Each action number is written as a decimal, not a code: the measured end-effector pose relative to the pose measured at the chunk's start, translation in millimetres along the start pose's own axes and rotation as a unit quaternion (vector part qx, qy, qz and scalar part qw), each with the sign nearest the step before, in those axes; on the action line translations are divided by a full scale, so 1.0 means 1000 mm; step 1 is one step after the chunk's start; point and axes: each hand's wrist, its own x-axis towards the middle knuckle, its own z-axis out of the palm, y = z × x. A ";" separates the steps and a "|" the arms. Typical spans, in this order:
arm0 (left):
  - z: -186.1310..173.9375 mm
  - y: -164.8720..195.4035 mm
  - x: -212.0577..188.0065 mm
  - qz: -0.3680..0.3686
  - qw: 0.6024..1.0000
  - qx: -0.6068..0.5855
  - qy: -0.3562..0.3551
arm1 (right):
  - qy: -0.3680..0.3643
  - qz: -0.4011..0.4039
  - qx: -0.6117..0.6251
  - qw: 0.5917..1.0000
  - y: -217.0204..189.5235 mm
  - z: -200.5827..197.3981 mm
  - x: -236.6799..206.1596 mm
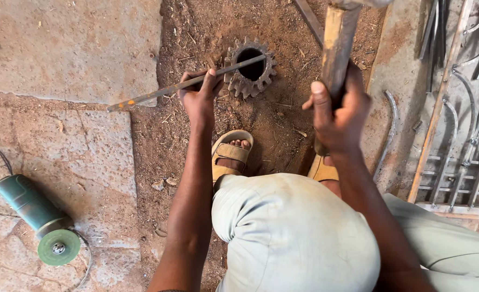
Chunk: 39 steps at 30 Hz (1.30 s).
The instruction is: The person sits on the ground and hammers a straight metal rod against a toothed die to bend it into a curve, then holds the curved rod up against a metal grille frame to compare its shape. They reposition the rod and continue hammering to refine the bend.
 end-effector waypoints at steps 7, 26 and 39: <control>0.000 -0.011 -0.004 0.004 0.999 -0.046 -0.007 | -0.122 0.139 -0.220 0.958 0.069 0.050 -0.020; -0.006 -0.044 0.011 -0.097 0.987 -0.132 -0.003 | -0.024 0.061 0.069 0.995 -0.017 -0.033 0.020; -0.006 -0.043 0.010 -0.086 0.986 -0.140 -0.013 | -0.123 0.452 -0.002 0.883 0.038 -0.017 0.019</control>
